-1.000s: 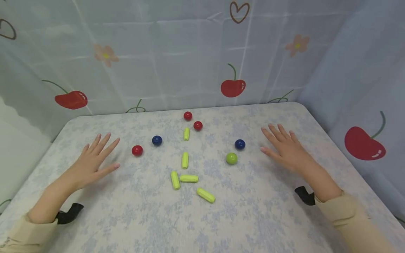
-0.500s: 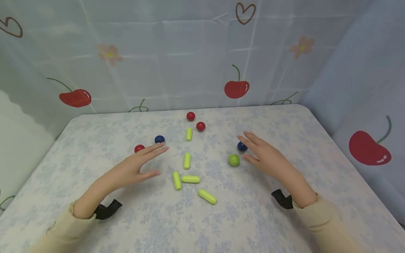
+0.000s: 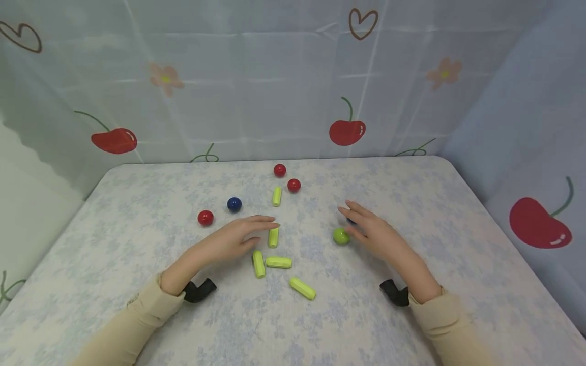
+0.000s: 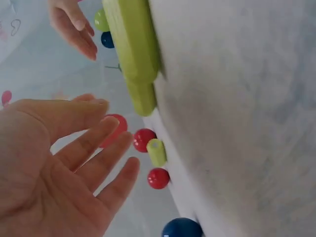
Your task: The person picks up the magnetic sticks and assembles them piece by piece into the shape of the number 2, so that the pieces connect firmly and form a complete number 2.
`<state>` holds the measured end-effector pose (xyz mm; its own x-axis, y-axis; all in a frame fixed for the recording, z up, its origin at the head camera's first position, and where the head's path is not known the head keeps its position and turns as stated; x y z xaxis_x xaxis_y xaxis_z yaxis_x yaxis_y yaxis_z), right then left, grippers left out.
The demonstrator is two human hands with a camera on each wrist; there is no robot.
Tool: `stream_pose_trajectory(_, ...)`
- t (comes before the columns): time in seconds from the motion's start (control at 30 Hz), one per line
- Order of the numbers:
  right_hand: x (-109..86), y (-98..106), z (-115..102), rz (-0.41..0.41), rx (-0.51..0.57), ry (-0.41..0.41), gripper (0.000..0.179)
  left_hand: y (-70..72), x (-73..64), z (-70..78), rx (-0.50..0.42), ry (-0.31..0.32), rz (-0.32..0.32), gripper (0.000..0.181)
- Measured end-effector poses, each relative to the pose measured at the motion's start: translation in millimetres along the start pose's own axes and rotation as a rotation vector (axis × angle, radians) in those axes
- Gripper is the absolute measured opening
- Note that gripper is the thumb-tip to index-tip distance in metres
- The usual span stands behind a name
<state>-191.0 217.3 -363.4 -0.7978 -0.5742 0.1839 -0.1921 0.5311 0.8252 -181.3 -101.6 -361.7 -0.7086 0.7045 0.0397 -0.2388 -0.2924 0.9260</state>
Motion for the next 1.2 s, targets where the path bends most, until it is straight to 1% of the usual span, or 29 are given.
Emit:
stream_pose_trajectory(0.1,1.9,-4,-3,-0.01,0.006,0.037,0.05,-5.2,5.2,-6.8,0.013,0.002,-0.045,0.052)
stream_pose_trajectory(0.17,3.1,-6,-7,-0.024,0.013,0.047,0.051,-8.1,7.2,-10.4,0.017,-0.005,-0.07,0.054)
stream_pose_trajectory(0.23,3.8,-8,-10,-0.036,0.009,0.047,0.052,-10.0,8.5,-12.6,0.029,-0.015,-0.081,0.054)
stream_pose_trajectory(0.33,4.5,-11,-14,-0.058,-0.001,0.033,0.05,-11.1,10.1,-14.1,0.062,-0.02,-0.056,0.05)
stream_pose_trajectory(0.47,5.2,-14,-16,-0.083,-0.045,0.01,0.042,-11.9,12.0,-15.0,0.105,-0.029,0.014,0.04)
stream_pose_trajectory(0.57,5.6,-17,-16,-0.08,-0.065,-0.012,0.039,-13.3,12.4,-15.6,0.112,-0.03,0.057,0.031)
stream_pose_trajectory(0.63,5.8,-20,-17,-0.066,-0.049,-0.022,0.038,-14.8,11.9,-16.3,0.104,-0.019,0.076,0.027)
stream_pose_trajectory(0.73,5.4,-25,-19,-0.035,0.016,-0.02,0.037,-17.2,10.4,-17.1,0.093,0.003,0.091,0.022)
stream_pose_trajectory(0.83,6.3,-29,-23,0.001,0.106,0.011,0.037,-18.5,8.8,-16.7,0.076,0.021,0.093,0.018)
stream_pose_trajectory(0.9,7.9,-32,-26,0.035,0.169,0.033,0.036,-18.8,8.7,-16.1,0.062,0.023,0.1,0.017)
stream_pose_trajectory(0.97,10.2,-36,-28,0.063,0.246,0.044,0.034,-18.0,9.1,-14.8,0.043,0.018,0.12,0.017)
stream_pose_trajectory(1.07,14.3,-41,-32,0.085,0.389,0.017,0.033,-15.6,10.8,-11.7,0.008,0.0,0.157,0.019)
stream_pose_trajectory(1.13,16.2,-45,-36,0.077,0.494,-0.019,0.033,-13.2,12.0,-8.2,-0.025,-0.015,0.174,0.021)
stream_pose_trajectory(1.2,17.9,-48,-39,0.066,0.585,-0.047,0.033,-11.4,13.3,-4.4,-0.056,-0.027,0.177,0.021)
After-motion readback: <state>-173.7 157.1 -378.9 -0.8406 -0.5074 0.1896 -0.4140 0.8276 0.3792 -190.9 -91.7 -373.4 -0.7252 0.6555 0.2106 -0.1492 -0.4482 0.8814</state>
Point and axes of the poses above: each hand's wrist, its own x-axis towards the middle knuckle, its own y-axis out of the back of the hand, z = x × y, the point moved 2 cm from there along x, towards the middle knuckle, and after that the axes turned 9 degrees about x, right-handed, at the moved point
